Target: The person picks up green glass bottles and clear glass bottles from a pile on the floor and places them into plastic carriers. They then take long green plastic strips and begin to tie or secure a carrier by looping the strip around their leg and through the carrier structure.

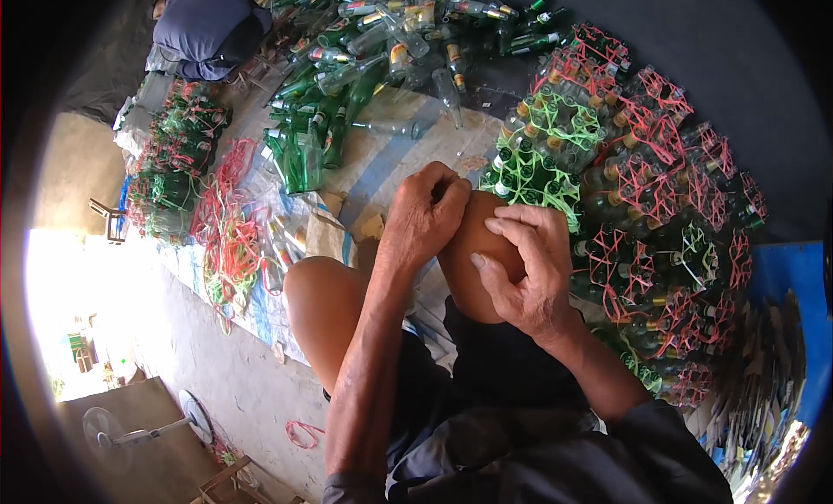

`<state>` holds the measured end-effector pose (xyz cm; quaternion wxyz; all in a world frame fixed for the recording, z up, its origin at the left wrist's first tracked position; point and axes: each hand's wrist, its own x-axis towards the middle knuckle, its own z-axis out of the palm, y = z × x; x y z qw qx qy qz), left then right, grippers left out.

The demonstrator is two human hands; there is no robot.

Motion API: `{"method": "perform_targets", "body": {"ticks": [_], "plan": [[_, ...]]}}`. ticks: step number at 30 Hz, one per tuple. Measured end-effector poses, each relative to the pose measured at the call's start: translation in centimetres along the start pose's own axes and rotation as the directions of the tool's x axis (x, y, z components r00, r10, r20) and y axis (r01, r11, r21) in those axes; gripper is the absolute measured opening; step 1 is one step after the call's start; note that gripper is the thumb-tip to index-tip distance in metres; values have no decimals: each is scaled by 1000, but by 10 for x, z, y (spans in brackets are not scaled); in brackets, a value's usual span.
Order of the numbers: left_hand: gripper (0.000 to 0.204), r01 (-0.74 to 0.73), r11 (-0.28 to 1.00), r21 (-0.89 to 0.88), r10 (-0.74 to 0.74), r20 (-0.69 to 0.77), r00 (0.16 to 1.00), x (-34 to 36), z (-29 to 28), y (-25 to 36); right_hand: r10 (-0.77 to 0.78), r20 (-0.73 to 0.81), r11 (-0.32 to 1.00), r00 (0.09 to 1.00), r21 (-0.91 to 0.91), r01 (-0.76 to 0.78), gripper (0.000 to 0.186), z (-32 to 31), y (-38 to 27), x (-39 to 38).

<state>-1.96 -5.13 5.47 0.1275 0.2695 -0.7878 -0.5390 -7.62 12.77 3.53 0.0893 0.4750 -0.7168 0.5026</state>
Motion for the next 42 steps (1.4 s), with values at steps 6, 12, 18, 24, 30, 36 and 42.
{"method": "perform_targets", "body": {"ticks": [6, 12, 18, 24, 30, 36, 42], "plan": [[31, -53, 998, 22, 54, -36, 998, 18, 8, -16, -20, -9, 1000, 1000, -13, 20, 37, 4, -1, 6], [28, -125, 991, 53, 125, -14, 992, 16, 6, -23, -15, -35, 1000, 999, 19, 16, 36, 3, 1, 3], [27, 6, 999, 52, -6, 0, 1000, 8, 7, 7, -33, -18, 999, 999, -24, 33, 34, 1, 0, 5], [29, -126, 989, 74, 126, 7, 992, 21, 3, -27, -42, -36, 999, 998, 7, 42, 36, 7, -3, 8], [30, -100, 970, 223, 126, -102, 987, 8, 9, -1, -25, -27, 1000, 999, 8, 26, 36, 4, 0, 2], [31, -99, 983, 156, 111, -65, 992, 16, 10, -18, -26, 10, 1000, 1000, 15, 26, 38, 4, -2, 5], [31, -48, 971, 236, 76, -113, 991, 10, 15, -6, -20, -23, 1000, 1000, 3, 20, 37, 5, 4, 0]]}}
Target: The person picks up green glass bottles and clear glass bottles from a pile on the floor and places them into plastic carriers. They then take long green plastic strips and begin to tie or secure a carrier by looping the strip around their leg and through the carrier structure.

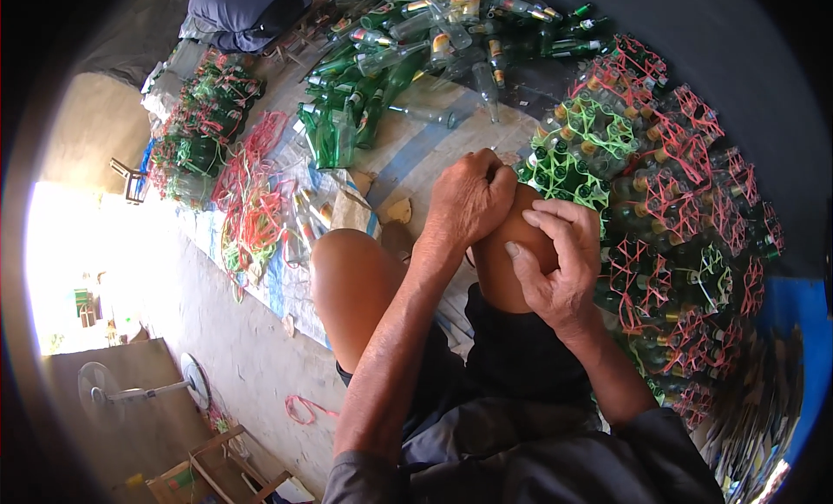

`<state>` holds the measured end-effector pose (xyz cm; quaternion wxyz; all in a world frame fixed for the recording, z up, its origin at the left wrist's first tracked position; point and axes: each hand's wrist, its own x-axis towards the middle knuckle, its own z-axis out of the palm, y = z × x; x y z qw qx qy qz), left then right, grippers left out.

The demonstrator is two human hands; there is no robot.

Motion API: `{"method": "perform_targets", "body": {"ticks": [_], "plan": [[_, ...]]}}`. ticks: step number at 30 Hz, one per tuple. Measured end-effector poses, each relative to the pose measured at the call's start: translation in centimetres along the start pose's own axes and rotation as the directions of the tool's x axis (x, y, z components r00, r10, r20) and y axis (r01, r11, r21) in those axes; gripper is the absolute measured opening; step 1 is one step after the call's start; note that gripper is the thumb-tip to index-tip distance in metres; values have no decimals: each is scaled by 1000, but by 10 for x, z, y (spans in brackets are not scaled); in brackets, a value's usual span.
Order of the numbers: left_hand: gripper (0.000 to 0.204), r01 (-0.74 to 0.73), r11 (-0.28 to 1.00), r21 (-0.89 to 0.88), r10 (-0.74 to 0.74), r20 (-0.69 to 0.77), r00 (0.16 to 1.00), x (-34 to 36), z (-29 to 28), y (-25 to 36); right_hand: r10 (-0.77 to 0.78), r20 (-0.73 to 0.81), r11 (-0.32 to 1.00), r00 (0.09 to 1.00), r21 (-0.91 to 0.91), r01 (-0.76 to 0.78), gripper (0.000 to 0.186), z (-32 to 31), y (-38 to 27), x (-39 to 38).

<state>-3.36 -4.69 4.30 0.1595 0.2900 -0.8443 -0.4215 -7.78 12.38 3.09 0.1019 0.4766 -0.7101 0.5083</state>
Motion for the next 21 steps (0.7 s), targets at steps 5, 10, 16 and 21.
{"method": "perform_targets", "body": {"ticks": [5, 10, 16, 21], "plan": [[29, 20, 1000, 11, -19, -53, 998, 0, 2, -6, 7, 7, 1000, 1000, 3, -7, 37, 2, -3, 2], [28, -86, 995, -47, 85, -32, 996, 5, 4, -8, -13, 5, 1000, 1000, -19, 13, 35, 4, -1, 4], [31, -24, 995, 92, 35, -123, 992, 0, 11, 4, -44, -3, 998, 999, -44, 44, 34, 2, 5, -1], [32, -160, 987, -24, 151, -220, 964, -3, 12, -3, -56, 6, 997, 998, -59, 56, 32, 4, 2, 1]]}}
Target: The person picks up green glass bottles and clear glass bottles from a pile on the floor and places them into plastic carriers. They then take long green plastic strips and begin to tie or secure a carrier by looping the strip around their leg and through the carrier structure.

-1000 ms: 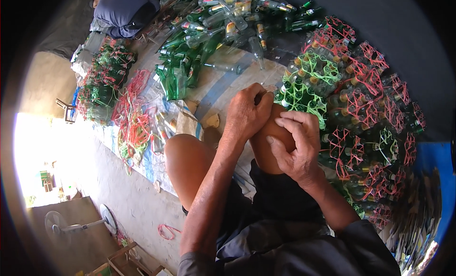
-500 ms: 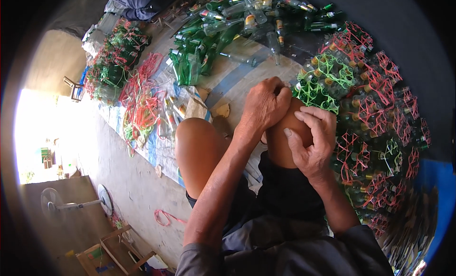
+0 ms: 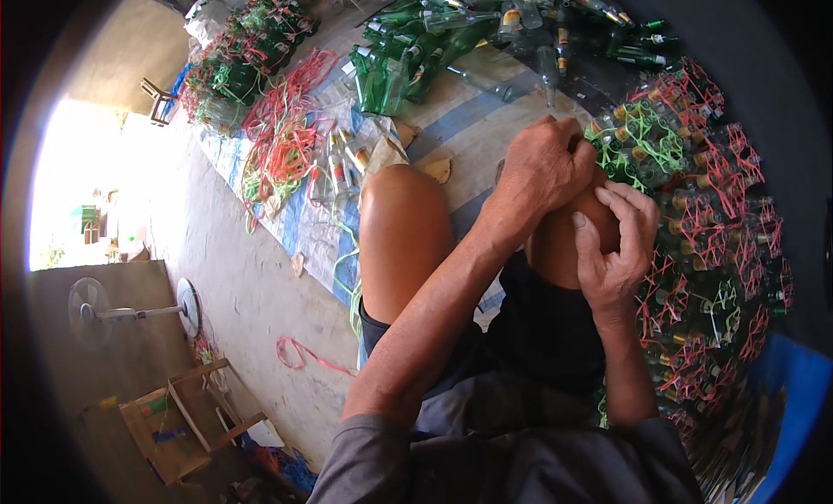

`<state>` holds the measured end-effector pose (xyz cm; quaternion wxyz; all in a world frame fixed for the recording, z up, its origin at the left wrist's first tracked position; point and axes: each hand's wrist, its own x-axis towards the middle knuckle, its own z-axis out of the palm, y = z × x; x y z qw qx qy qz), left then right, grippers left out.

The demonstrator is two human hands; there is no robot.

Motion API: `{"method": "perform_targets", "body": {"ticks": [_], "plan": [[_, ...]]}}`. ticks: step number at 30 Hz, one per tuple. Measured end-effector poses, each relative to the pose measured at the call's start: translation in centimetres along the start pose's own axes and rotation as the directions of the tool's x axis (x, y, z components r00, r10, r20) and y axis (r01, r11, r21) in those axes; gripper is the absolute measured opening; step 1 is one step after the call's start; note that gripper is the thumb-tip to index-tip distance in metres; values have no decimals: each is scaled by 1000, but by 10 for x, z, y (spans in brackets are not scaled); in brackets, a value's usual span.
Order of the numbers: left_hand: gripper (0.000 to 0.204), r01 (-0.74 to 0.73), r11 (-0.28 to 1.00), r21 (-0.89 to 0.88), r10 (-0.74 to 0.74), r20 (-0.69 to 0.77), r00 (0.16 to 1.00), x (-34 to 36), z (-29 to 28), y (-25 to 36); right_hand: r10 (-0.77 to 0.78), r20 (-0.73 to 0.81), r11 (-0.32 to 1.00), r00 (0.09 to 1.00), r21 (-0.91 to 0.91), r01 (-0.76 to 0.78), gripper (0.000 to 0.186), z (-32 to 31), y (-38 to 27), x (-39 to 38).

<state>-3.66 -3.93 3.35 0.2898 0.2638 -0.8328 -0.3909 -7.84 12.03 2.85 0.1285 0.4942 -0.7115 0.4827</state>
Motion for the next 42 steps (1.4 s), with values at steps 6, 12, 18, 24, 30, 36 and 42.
{"method": "perform_targets", "body": {"ticks": [6, 12, 18, 24, 30, 36, 42], "plan": [[29, 121, 987, 107, -134, 124, 983, 7, 3, 5, 13, 2, 1000, 1000, 2, -13, 32, -3, 2, 0], [24, -18, 1000, -7, 19, 58, 998, 5, 2, 0, 17, -31, 1000, 999, -5, -17, 32, -4, -2, 3], [32, 53, 998, 20, -55, 140, 989, 10, 2, 6, 37, -46, 999, 998, 36, -35, 34, -7, 3, 4], [29, 38, 993, 116, -50, 103, 993, 6, -1, 12, 52, -57, 997, 997, 55, -49, 36, -10, 3, 2], [29, 49, 994, 96, -69, 216, 974, 8, -6, 10, 75, -47, 993, 996, 95, -70, 37, -13, 2, 2], [31, 68, 966, 249, -100, 119, 988, 4, -6, 17, 80, -82, 983, 993, 170, -65, 37, -10, 6, 0], [28, 6, 968, 251, -37, 121, 992, 3, -13, 12, 67, -108, 977, 992, 210, -43, 38, -7, 0, 3]]}}
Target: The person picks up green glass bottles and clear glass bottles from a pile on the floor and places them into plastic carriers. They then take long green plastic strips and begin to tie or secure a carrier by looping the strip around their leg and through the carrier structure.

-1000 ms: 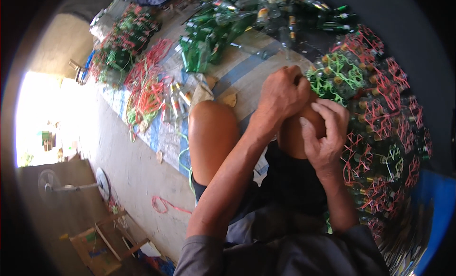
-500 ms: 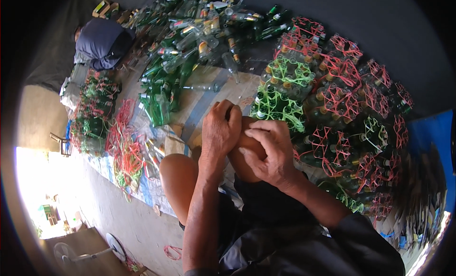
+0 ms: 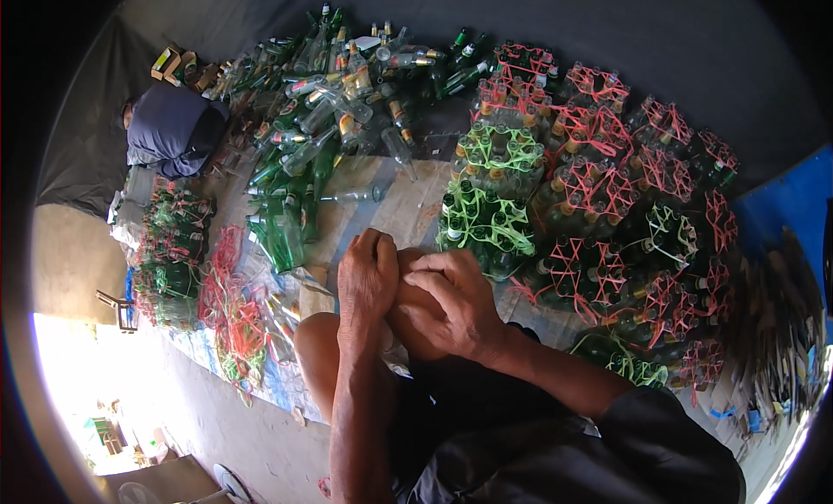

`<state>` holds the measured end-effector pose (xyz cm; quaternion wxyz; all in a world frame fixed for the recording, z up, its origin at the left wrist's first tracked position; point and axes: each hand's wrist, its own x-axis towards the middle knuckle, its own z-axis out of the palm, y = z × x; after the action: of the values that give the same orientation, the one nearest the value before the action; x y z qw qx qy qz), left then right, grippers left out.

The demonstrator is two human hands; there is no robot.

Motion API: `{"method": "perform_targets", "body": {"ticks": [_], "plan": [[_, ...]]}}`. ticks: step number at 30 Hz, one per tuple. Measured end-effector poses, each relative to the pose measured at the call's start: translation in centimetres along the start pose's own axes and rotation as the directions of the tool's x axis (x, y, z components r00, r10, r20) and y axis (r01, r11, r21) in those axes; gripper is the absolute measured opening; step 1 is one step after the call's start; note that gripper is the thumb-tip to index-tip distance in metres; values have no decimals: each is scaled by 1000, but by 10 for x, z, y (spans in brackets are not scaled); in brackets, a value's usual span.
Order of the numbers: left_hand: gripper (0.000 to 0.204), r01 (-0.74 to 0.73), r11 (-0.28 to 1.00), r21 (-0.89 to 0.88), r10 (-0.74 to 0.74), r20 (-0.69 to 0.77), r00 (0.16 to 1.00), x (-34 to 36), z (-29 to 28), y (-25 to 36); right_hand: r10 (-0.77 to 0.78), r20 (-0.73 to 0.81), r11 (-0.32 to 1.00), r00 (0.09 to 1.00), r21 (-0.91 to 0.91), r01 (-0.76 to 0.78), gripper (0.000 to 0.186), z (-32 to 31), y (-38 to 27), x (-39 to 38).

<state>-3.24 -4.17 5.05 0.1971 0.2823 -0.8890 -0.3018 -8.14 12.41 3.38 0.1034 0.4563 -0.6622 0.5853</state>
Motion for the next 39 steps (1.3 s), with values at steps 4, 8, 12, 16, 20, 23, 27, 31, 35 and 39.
{"method": "perform_targets", "body": {"ticks": [4, 8, 12, 16, 20, 23, 27, 31, 35, 39], "plan": [[30, 77, 997, -19, -75, 90, 993, 2, -6, -3, -1, 16, 1000, 1000, -17, 2, 40, 4, 0, 0], [29, 102, 994, 46, -107, 117, 987, 3, -8, 8, 12, 46, 998, 999, -65, -9, 42, 1, 0, 1], [29, -31, 985, -168, 49, 105, 993, 4, -8, -1, 18, 72, 996, 997, -89, -11, 42, 3, -3, -1], [29, 66, 994, -85, -50, 180, 982, 4, -7, -4, 11, 80, 995, 997, -98, -4, 42, 3, -3, 1], [28, 111, 993, -29, -105, 166, 981, 0, -14, 0, 10, 104, 995, 995, -101, 1, 41, 5, -6, 2], [26, 105, 975, -193, -89, 88, 992, -4, -11, -5, 9, 111, 995, 994, -103, 3, 40, 5, -8, 2], [26, 3, 975, -223, 14, 75, 997, -4, -7, -13, 18, 113, 994, 993, -110, -6, 40, 6, -8, 1], [26, 83, 980, -181, -68, 87, 994, -7, -9, -13, 7, 112, 996, 994, -95, 3, 39, 6, -9, 3], [16, 68, 960, -270, -78, -29, 996, -11, -14, -9, 18, 112, 996, 994, -89, -9, 38, 7, -9, 1], [19, -11, 766, -643, -124, -163, 979, -18, -46, 34, 12, 116, 994, 993, -110, 1, 39, 2, -5, -2]]}}
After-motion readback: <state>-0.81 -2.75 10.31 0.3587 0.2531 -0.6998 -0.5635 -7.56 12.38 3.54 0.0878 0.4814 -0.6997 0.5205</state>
